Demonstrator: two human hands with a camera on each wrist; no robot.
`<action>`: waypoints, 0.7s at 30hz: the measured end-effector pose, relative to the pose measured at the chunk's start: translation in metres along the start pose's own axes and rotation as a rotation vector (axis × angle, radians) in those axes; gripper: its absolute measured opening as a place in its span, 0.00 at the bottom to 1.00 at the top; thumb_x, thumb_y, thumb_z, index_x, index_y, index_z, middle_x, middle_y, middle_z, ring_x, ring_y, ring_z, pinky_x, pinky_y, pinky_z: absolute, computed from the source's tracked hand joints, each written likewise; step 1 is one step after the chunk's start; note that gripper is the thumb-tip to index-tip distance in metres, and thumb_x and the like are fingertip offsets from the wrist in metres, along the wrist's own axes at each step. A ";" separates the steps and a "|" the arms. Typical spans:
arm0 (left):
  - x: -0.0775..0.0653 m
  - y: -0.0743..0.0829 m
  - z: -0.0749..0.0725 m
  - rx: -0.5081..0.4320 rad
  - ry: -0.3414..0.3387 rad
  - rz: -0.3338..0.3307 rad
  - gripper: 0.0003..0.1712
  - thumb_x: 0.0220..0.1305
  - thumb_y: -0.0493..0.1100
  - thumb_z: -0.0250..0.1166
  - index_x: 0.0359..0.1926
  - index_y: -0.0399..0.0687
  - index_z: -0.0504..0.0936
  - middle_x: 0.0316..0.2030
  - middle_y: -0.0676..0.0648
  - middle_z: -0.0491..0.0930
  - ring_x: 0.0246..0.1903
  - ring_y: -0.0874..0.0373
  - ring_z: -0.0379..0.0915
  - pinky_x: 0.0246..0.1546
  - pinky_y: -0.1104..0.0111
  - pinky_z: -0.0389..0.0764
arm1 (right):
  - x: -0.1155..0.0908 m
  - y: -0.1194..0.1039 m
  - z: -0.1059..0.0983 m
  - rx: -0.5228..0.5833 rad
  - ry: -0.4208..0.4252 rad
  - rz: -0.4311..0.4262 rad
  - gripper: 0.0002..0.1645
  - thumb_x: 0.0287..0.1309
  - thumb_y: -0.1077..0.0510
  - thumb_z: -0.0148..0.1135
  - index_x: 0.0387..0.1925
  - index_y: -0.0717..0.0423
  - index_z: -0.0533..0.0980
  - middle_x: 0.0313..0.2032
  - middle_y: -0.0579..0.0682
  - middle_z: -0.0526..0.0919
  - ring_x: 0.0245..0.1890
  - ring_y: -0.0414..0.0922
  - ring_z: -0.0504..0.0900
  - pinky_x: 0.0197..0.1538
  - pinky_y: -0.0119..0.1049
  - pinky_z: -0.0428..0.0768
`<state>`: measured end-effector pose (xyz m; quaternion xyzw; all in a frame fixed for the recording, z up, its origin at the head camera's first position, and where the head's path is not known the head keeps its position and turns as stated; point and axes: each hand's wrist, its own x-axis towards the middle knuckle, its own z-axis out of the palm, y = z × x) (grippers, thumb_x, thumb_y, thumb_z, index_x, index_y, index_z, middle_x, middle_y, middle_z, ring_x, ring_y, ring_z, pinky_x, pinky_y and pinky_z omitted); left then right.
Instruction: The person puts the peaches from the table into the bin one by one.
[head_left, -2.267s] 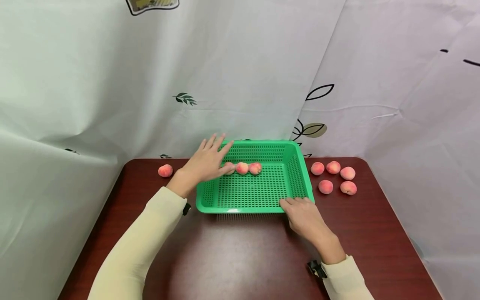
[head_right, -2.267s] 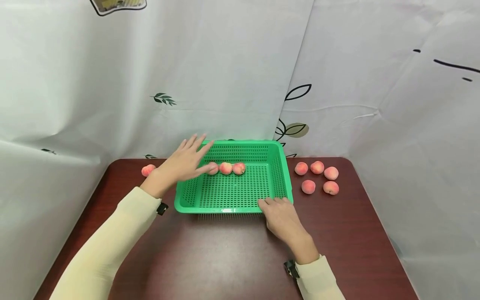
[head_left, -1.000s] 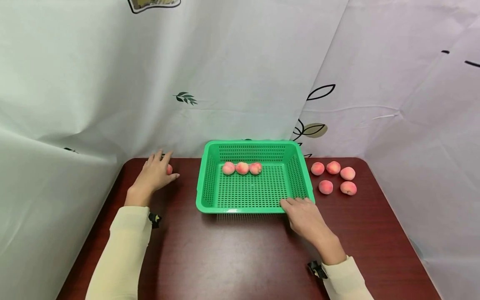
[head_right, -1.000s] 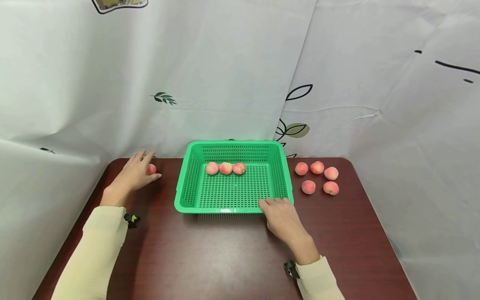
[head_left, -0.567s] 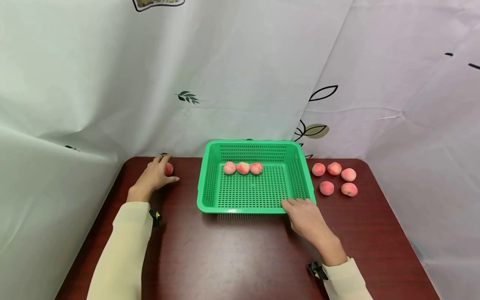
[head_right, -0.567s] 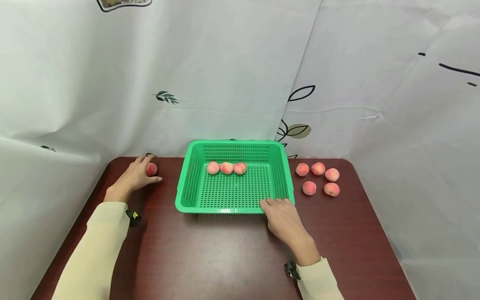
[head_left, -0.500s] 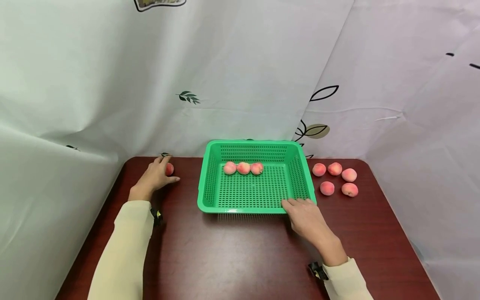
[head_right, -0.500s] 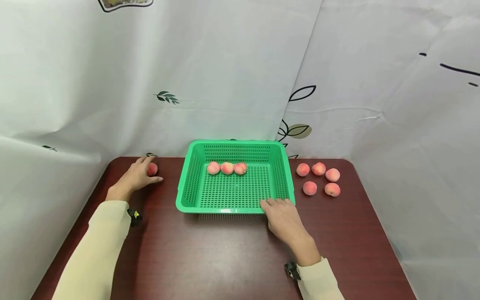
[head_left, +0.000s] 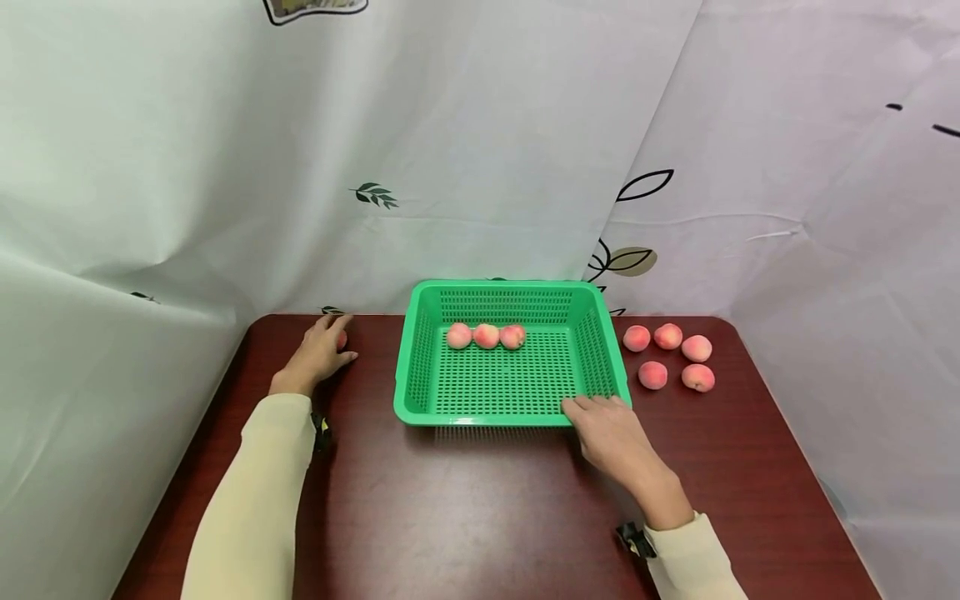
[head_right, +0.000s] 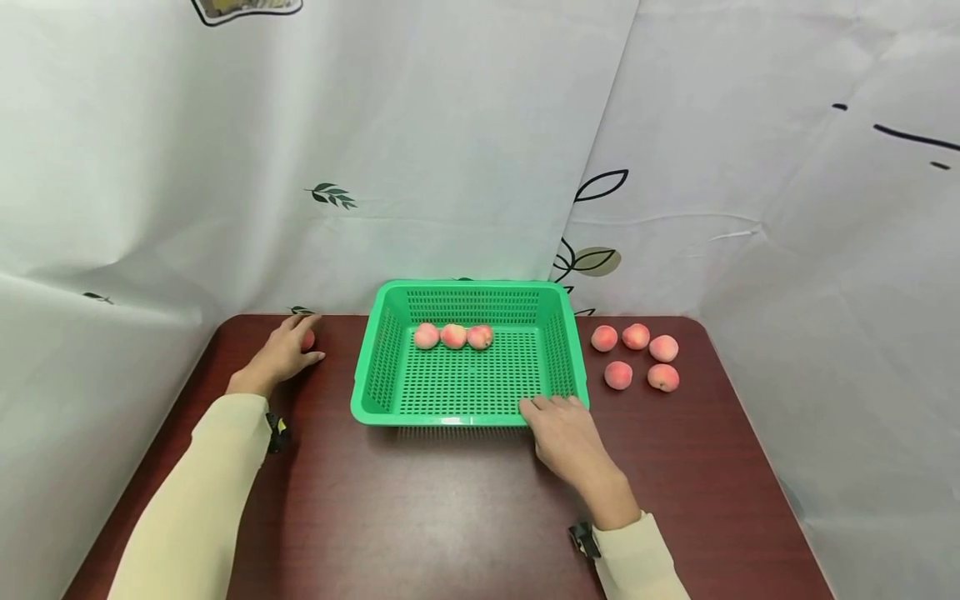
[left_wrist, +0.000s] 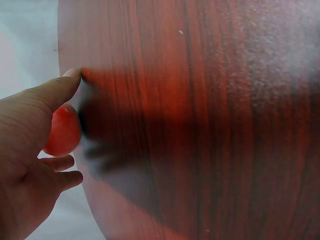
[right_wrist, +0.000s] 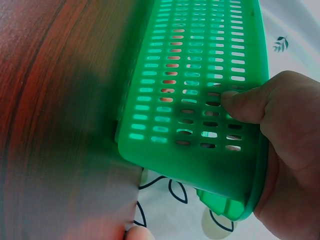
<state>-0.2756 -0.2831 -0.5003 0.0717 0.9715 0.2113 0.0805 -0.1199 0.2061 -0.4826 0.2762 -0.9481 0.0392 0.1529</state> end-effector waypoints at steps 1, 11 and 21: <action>0.001 0.001 0.000 0.004 -0.001 0.007 0.43 0.71 0.41 0.66 0.80 0.43 0.54 0.77 0.23 0.44 0.74 0.19 0.42 0.66 0.28 0.58 | 0.000 0.000 0.000 -0.001 0.002 0.001 0.17 0.58 0.71 0.52 0.24 0.49 0.63 0.19 0.43 0.62 0.19 0.43 0.60 0.30 0.35 0.54; 0.001 0.002 0.003 0.058 0.022 0.011 0.28 0.75 0.37 0.59 0.72 0.34 0.65 0.71 0.20 0.55 0.68 0.20 0.53 0.64 0.32 0.64 | 0.000 -0.002 0.000 0.004 0.011 0.001 0.17 0.59 0.71 0.52 0.23 0.49 0.63 0.20 0.43 0.63 0.20 0.43 0.61 0.30 0.35 0.55; 0.002 0.001 0.003 0.058 0.094 0.033 0.22 0.73 0.33 0.58 0.65 0.31 0.71 0.64 0.22 0.63 0.61 0.22 0.62 0.60 0.36 0.69 | 0.000 0.000 0.000 0.006 0.017 -0.002 0.17 0.59 0.72 0.51 0.23 0.49 0.62 0.19 0.43 0.62 0.19 0.43 0.59 0.29 0.35 0.55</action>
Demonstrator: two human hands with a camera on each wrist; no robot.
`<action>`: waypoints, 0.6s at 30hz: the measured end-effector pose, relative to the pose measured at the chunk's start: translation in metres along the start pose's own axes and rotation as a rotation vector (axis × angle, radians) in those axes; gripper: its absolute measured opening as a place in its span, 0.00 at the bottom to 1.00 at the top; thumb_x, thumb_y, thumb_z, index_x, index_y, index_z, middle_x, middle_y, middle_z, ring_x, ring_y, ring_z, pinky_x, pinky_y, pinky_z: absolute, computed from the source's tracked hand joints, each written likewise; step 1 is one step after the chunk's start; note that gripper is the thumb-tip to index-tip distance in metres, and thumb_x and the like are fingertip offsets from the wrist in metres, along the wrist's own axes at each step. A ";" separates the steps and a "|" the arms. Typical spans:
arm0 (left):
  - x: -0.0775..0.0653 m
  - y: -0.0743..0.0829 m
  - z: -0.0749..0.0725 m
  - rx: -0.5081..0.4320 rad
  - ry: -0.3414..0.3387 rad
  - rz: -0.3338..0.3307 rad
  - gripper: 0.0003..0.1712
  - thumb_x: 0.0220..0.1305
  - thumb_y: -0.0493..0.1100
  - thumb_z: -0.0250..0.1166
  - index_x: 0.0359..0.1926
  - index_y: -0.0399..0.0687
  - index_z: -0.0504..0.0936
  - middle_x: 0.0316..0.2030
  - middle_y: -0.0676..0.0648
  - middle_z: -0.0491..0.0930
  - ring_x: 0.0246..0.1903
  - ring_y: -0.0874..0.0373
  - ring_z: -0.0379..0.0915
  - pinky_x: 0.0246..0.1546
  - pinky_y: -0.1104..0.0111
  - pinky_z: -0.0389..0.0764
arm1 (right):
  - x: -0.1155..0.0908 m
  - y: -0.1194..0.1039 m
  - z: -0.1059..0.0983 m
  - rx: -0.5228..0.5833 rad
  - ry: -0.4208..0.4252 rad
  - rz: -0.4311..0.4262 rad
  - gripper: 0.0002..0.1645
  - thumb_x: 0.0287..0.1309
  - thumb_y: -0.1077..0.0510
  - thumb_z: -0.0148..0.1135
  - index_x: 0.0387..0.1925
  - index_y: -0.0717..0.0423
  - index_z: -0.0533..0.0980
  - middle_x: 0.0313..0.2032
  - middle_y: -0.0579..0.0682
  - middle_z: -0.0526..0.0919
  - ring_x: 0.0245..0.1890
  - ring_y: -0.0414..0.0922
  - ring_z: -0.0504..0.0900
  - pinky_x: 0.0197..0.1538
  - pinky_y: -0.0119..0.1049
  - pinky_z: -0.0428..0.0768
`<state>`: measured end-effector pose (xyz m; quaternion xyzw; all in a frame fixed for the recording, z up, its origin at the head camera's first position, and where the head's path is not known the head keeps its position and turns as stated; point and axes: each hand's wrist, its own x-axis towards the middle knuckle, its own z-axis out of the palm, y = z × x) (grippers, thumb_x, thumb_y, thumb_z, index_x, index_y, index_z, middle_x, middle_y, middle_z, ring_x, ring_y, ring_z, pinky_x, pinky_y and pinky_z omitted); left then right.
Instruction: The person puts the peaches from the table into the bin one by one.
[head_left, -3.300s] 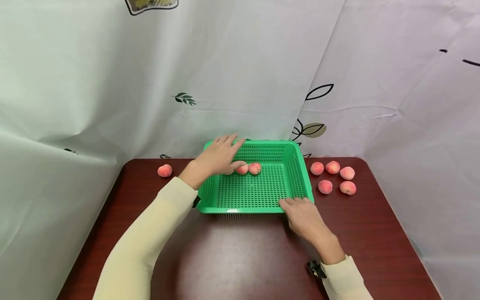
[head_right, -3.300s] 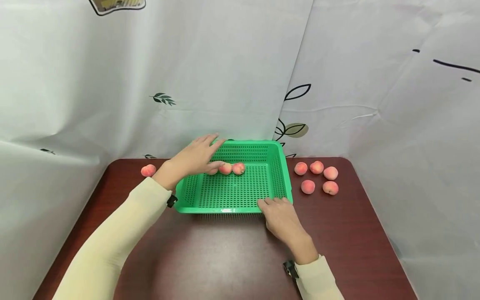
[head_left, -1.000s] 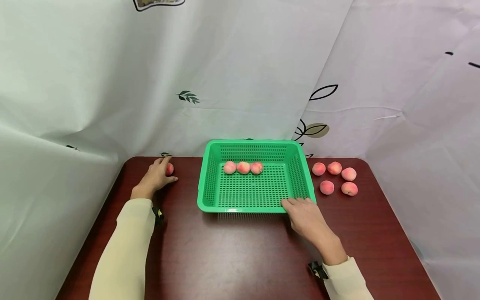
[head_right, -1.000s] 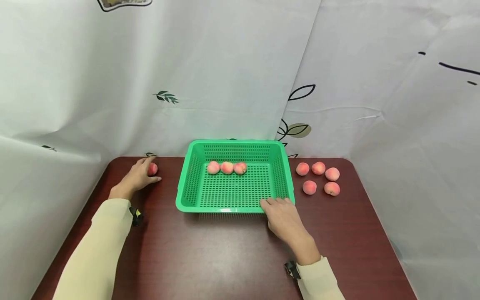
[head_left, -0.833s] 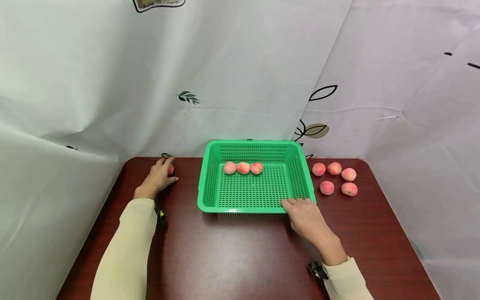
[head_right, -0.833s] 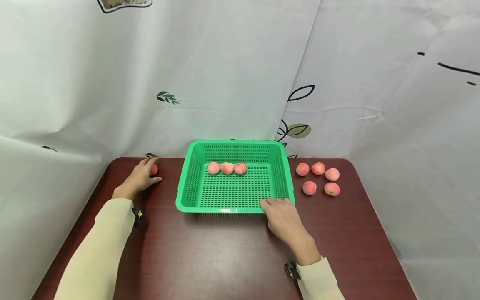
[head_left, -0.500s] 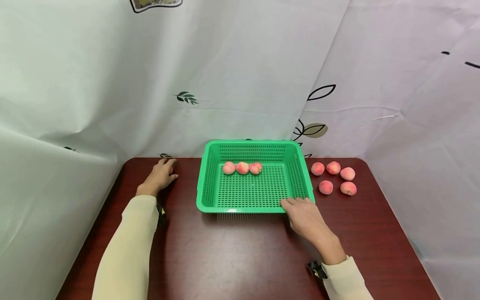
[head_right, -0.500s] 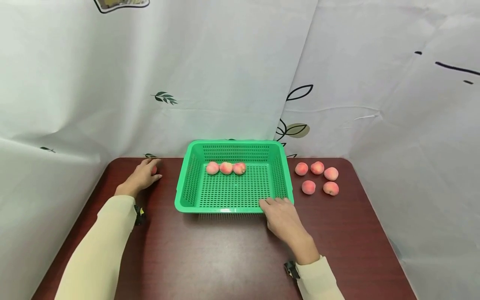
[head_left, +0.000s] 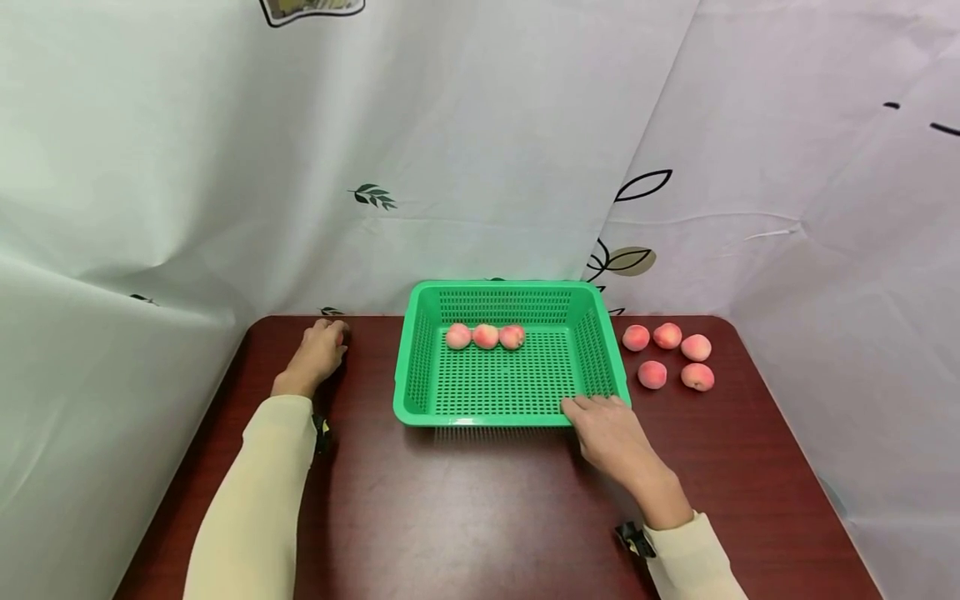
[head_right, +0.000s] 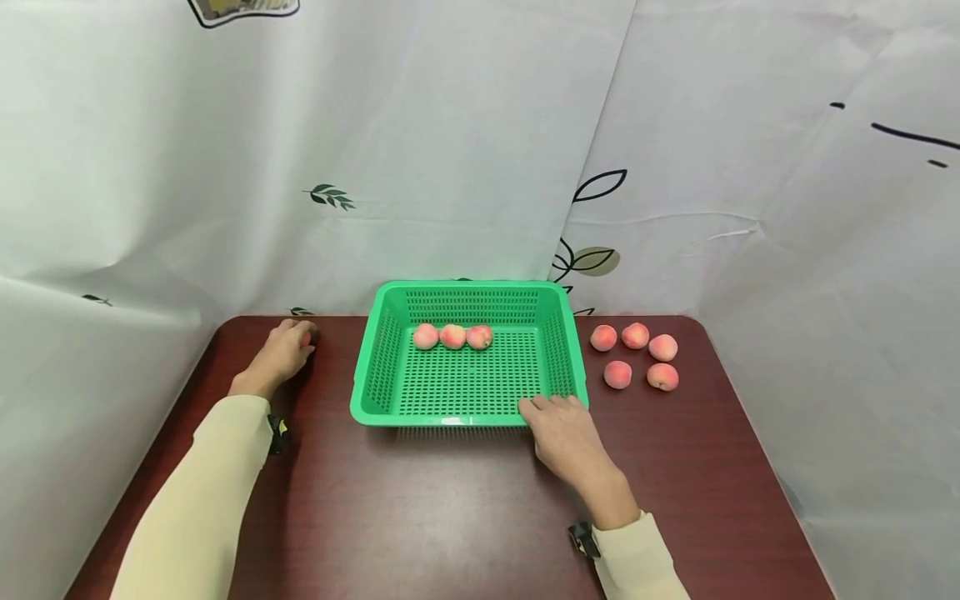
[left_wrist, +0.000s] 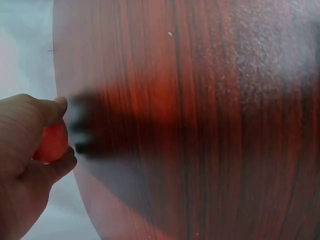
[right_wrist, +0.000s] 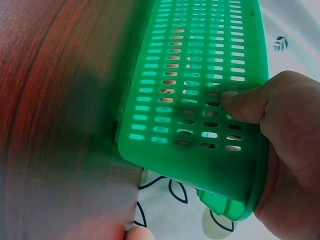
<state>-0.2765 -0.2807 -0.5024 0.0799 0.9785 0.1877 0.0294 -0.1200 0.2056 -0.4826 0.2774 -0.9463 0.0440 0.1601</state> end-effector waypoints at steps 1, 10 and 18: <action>0.000 0.000 0.000 0.001 0.007 0.002 0.22 0.73 0.33 0.58 0.65 0.31 0.71 0.64 0.22 0.64 0.61 0.22 0.62 0.59 0.36 0.69 | 0.000 0.000 0.000 -0.002 -0.003 0.001 0.17 0.59 0.71 0.51 0.23 0.49 0.62 0.19 0.43 0.62 0.19 0.43 0.59 0.29 0.35 0.55; -0.005 0.002 -0.006 -0.002 0.003 0.013 0.23 0.73 0.33 0.58 0.66 0.31 0.71 0.64 0.23 0.65 0.61 0.22 0.62 0.60 0.36 0.69 | 0.001 0.000 0.000 -0.001 -0.022 0.003 0.16 0.59 0.71 0.54 0.25 0.49 0.64 0.20 0.44 0.65 0.20 0.44 0.63 0.30 0.36 0.58; -0.005 0.007 -0.012 -0.022 0.033 0.032 0.24 0.73 0.34 0.59 0.67 0.32 0.71 0.65 0.24 0.65 0.64 0.24 0.61 0.61 0.36 0.70 | 0.000 0.000 0.001 -0.006 -0.027 0.002 0.16 0.58 0.71 0.54 0.25 0.49 0.64 0.20 0.44 0.65 0.20 0.45 0.63 0.29 0.36 0.58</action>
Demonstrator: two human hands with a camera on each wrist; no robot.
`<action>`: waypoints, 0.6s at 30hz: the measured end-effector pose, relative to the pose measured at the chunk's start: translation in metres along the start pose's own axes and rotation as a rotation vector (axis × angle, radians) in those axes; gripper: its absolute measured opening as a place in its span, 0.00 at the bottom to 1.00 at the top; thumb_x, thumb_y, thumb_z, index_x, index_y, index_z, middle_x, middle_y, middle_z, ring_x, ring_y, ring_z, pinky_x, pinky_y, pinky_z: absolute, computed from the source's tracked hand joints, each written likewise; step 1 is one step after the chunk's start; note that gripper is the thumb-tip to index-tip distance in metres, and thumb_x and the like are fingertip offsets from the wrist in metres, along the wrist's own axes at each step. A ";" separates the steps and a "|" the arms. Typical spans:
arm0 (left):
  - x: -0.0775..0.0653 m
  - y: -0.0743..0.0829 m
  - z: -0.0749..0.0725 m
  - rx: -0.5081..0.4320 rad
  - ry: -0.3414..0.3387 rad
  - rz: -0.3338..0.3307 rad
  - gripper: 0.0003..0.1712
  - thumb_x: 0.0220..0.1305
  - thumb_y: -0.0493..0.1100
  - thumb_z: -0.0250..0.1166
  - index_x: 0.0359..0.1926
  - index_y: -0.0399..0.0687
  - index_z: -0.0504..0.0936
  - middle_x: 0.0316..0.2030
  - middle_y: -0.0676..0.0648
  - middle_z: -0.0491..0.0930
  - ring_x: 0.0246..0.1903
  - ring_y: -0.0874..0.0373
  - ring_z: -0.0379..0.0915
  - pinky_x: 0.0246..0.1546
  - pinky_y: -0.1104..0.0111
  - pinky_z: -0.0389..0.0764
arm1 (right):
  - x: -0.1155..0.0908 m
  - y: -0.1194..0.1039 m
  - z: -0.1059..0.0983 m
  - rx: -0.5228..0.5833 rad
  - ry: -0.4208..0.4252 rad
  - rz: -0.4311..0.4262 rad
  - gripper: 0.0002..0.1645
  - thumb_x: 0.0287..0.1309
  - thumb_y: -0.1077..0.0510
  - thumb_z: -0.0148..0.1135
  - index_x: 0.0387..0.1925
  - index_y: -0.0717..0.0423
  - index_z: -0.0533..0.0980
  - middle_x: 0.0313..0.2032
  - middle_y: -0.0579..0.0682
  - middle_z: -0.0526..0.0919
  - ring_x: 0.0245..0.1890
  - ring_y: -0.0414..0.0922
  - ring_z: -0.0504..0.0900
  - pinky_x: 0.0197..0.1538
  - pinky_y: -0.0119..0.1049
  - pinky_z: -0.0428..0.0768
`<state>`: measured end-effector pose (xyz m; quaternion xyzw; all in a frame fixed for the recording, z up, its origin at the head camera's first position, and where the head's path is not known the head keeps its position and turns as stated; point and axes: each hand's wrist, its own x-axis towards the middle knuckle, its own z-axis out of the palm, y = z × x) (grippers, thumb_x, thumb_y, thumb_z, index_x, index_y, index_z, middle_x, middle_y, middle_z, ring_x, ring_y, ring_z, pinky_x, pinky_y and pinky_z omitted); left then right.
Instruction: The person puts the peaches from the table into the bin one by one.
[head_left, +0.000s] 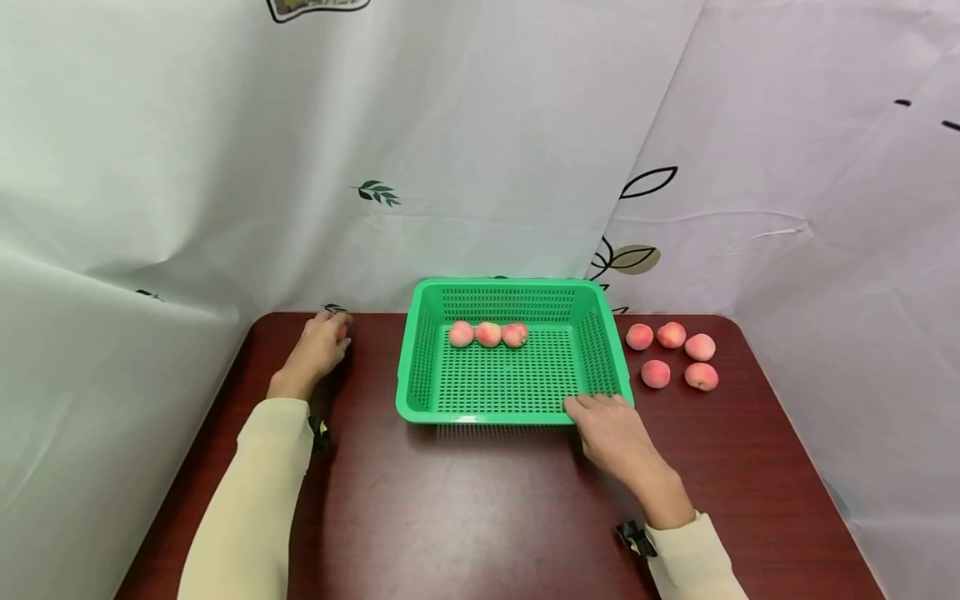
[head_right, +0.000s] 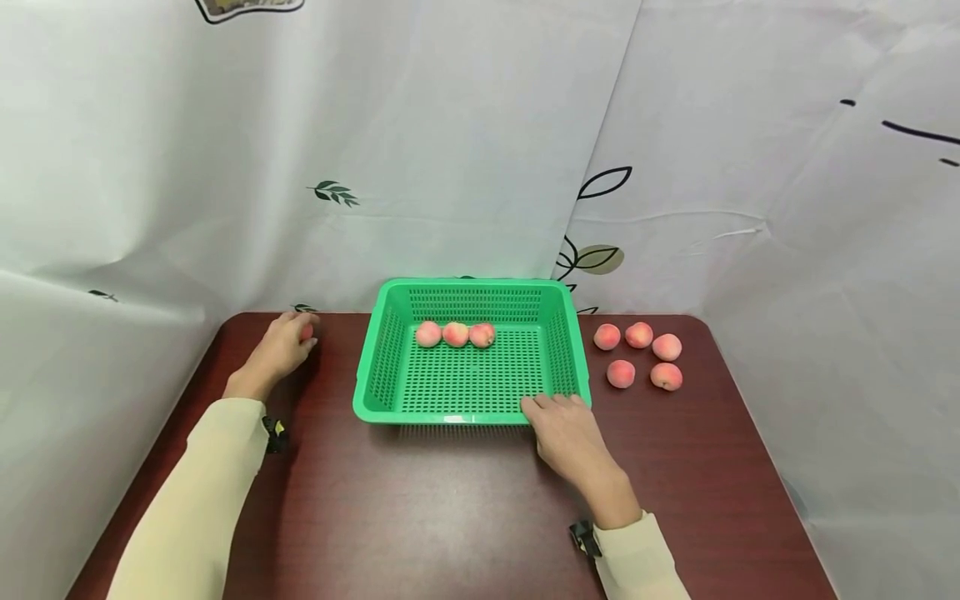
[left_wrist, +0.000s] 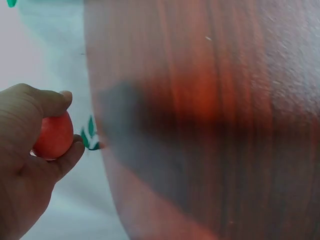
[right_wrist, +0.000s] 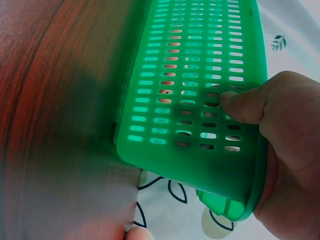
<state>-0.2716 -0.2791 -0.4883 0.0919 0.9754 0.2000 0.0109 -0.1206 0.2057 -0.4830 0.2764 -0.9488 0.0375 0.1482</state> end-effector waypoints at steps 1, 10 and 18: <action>0.001 0.002 -0.001 -0.002 0.008 0.008 0.24 0.72 0.34 0.59 0.67 0.32 0.71 0.65 0.24 0.66 0.64 0.24 0.61 0.61 0.36 0.70 | 0.000 0.000 0.000 0.000 -0.002 0.002 0.16 0.59 0.71 0.54 0.25 0.49 0.64 0.20 0.44 0.65 0.19 0.44 0.62 0.29 0.36 0.58; 0.000 0.025 -0.016 -0.017 0.125 0.093 0.23 0.70 0.32 0.62 0.64 0.31 0.75 0.57 0.28 0.73 0.57 0.29 0.70 0.56 0.40 0.74 | 0.000 -0.001 -0.001 0.010 -0.010 0.008 0.16 0.59 0.72 0.53 0.25 0.49 0.64 0.20 0.43 0.64 0.19 0.43 0.60 0.29 0.36 0.57; -0.005 0.048 -0.031 -0.013 0.179 0.133 0.23 0.69 0.32 0.62 0.64 0.32 0.75 0.55 0.30 0.73 0.57 0.29 0.68 0.56 0.41 0.74 | 0.001 -0.001 -0.003 0.008 -0.001 0.000 0.16 0.58 0.72 0.54 0.24 0.49 0.64 0.19 0.43 0.64 0.19 0.44 0.62 0.29 0.36 0.57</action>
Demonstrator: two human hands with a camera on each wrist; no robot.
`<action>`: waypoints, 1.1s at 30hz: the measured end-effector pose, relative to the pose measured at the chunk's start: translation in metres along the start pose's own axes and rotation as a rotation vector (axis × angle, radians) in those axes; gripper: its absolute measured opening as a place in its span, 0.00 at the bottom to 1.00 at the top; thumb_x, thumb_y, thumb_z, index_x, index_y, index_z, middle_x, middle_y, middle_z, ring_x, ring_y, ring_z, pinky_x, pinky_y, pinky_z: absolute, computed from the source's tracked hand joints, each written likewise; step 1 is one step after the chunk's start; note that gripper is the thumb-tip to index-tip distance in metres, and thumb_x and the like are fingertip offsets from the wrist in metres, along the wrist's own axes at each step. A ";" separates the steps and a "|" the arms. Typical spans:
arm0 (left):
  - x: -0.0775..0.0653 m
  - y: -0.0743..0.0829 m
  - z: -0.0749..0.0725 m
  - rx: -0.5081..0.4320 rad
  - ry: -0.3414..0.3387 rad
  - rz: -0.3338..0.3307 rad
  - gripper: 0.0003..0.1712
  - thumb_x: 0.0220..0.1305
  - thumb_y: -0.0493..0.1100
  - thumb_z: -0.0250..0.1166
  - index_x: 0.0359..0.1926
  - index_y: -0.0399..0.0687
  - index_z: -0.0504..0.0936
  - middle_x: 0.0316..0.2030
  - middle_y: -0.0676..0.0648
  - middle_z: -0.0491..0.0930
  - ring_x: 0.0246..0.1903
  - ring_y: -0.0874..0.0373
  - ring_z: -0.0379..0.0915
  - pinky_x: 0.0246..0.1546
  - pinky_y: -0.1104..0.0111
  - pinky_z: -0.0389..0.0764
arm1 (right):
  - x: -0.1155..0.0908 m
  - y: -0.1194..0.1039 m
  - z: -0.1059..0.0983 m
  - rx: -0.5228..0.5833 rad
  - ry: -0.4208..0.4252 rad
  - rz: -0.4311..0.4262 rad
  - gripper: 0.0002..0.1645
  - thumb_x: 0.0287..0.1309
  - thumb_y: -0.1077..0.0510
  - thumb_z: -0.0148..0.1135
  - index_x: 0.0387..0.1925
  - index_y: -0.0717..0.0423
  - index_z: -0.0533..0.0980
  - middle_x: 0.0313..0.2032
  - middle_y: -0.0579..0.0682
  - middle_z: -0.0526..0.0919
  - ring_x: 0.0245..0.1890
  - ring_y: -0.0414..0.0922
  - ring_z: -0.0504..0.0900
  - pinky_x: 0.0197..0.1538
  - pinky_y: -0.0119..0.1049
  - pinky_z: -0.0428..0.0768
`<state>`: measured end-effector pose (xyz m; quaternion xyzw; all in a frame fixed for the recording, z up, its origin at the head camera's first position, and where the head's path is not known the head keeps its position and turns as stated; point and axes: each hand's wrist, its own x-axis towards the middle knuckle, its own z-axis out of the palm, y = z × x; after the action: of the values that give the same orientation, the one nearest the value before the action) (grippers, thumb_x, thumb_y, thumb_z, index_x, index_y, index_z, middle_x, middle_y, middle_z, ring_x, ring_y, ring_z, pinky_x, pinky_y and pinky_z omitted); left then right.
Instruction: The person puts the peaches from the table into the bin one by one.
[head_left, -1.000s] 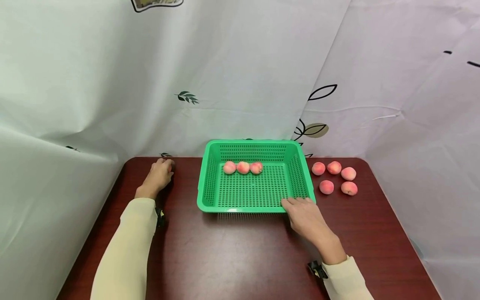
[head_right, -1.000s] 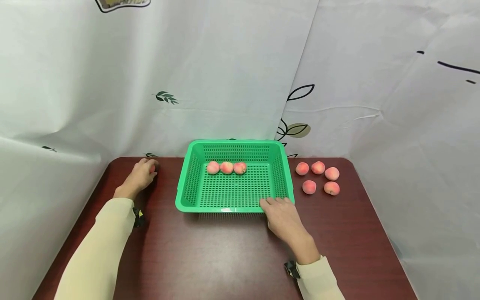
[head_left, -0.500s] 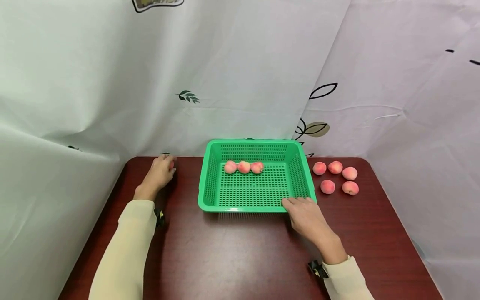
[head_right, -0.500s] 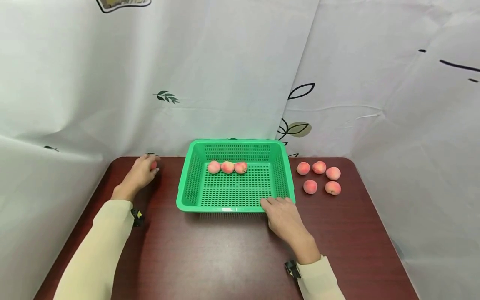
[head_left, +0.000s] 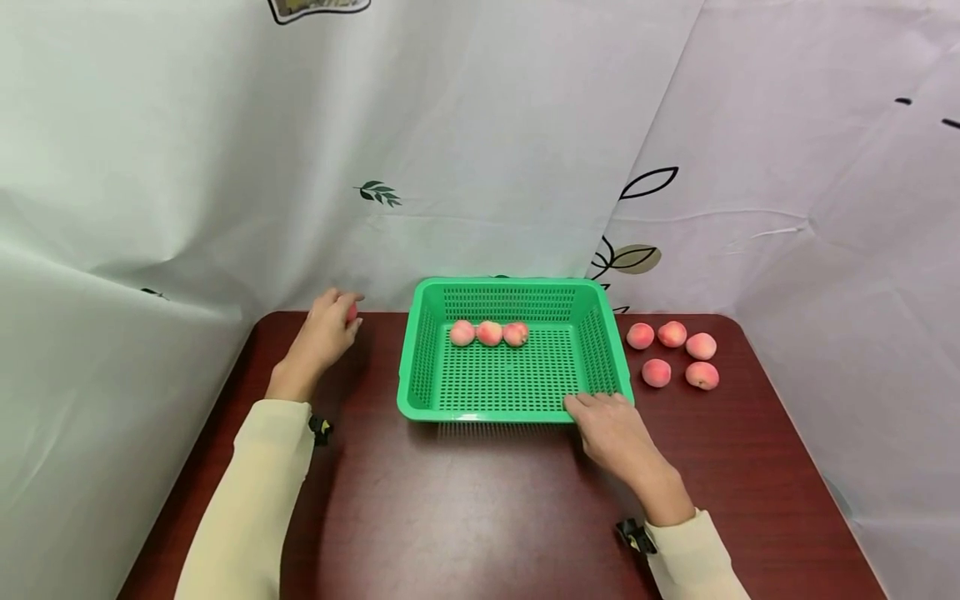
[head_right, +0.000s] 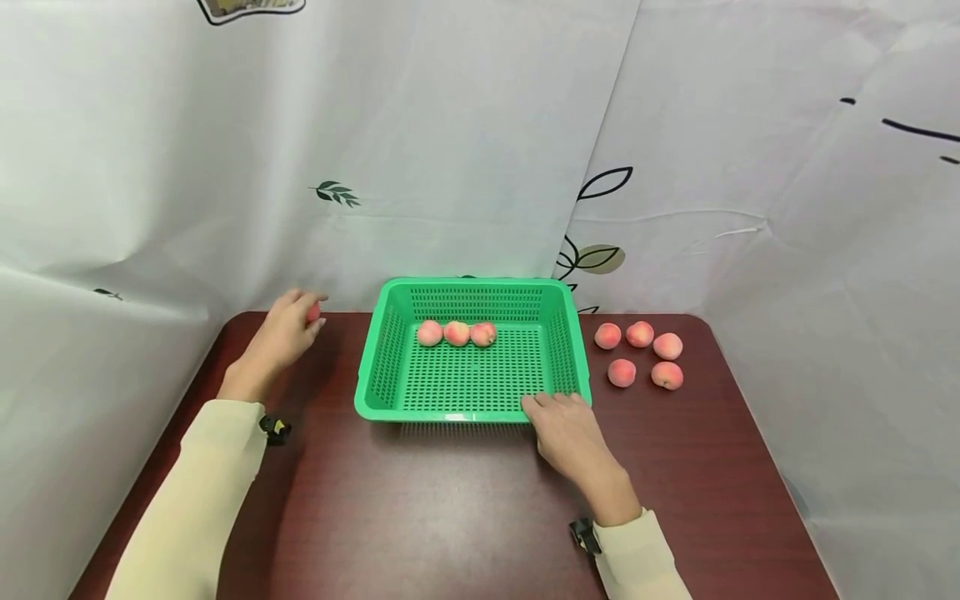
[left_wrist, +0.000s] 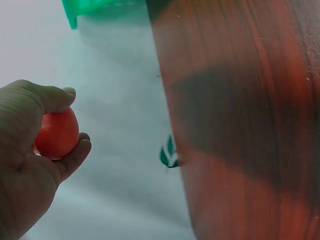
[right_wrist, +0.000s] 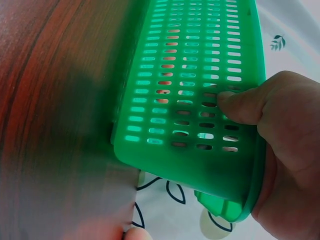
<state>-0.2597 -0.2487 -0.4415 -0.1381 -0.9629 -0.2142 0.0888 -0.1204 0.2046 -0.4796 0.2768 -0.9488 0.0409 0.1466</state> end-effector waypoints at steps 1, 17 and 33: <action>0.000 0.003 -0.001 0.002 0.007 0.009 0.23 0.69 0.32 0.62 0.64 0.32 0.75 0.55 0.30 0.73 0.56 0.29 0.68 0.56 0.41 0.74 | 0.000 0.000 0.000 0.000 0.003 -0.002 0.16 0.58 0.72 0.54 0.24 0.49 0.64 0.19 0.43 0.64 0.19 0.44 0.61 0.29 0.36 0.57; 0.014 0.048 -0.015 0.042 0.144 0.282 0.20 0.64 0.25 0.63 0.57 0.31 0.79 0.48 0.31 0.77 0.48 0.32 0.71 0.56 0.42 0.72 | 0.004 0.000 -0.002 0.006 0.067 -0.025 0.16 0.54 0.73 0.55 0.24 0.50 0.64 0.18 0.43 0.63 0.18 0.43 0.61 0.29 0.35 0.54; 0.032 0.108 -0.016 0.052 0.091 0.378 0.19 0.68 0.27 0.61 0.58 0.36 0.78 0.51 0.32 0.76 0.52 0.32 0.70 0.57 0.45 0.74 | 0.002 0.000 -0.002 0.004 0.049 -0.024 0.17 0.55 0.72 0.56 0.24 0.50 0.63 0.18 0.44 0.64 0.18 0.44 0.63 0.28 0.36 0.58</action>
<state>-0.2553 -0.1548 -0.3779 -0.3043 -0.9200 -0.1750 0.1744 -0.1212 0.2041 -0.4776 0.2876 -0.9414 0.0480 0.1699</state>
